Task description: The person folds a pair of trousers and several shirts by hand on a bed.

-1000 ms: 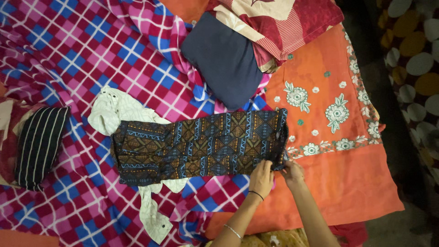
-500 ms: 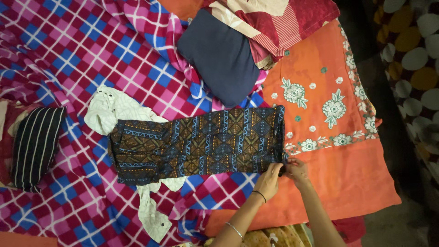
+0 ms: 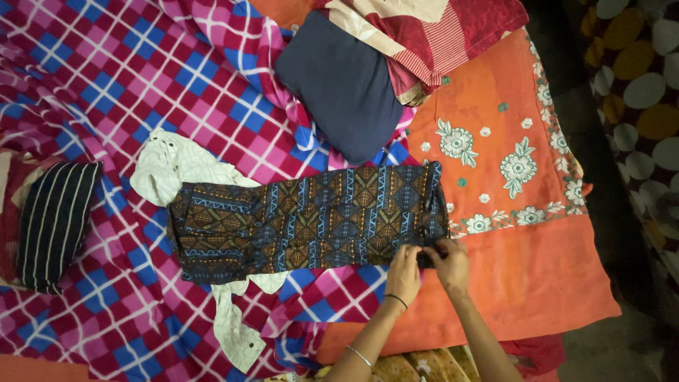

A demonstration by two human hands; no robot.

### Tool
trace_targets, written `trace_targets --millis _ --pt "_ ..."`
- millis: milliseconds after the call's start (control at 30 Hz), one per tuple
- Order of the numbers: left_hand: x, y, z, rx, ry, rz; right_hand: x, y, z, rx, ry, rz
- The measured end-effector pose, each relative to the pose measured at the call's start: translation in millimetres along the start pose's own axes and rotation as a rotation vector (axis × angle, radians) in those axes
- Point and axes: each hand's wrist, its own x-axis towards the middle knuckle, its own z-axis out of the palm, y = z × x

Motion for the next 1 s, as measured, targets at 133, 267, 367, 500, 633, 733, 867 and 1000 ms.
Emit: trace_targets --millis 133,267,367,500,633,733,867,1000 --pt "12.2 -5.1 -7.1 0.074 0.076 0.022 7.4 -2.1 14.1 -0.143 0.072 -0.210" --pt "34.2 -6.0 -8.0 0.179 0.048 0.044 11.2 30.8 29.2 0.086 -0.051 0.201" --pt "51.8 -5.2 -6.4 0.244 0.008 0.088 18.0 52.2 30.7 0.243 -0.027 0.286" --pt "65.9 -2.1 0.5 0.311 -0.063 0.096 14.8 65.1 12.2 0.261 -0.013 0.207" --pt "73.2 -1.3 6.0 0.289 -0.110 0.179 -1.5 58.9 -13.8 0.160 -0.003 0.194" --pt "85.8 -3.5 15.4 0.396 -0.130 0.332 -11.4 50.2 -17.0 0.007 -0.201 0.230" --pt "103.4 -10.9 29.5 0.606 -0.192 0.367 -14.0 62.0 -2.3 0.006 -0.124 0.019" --pt "117.9 -14.2 37.0 0.693 -0.174 0.406 -13.3 80.1 3.2 0.503 -0.140 0.322"
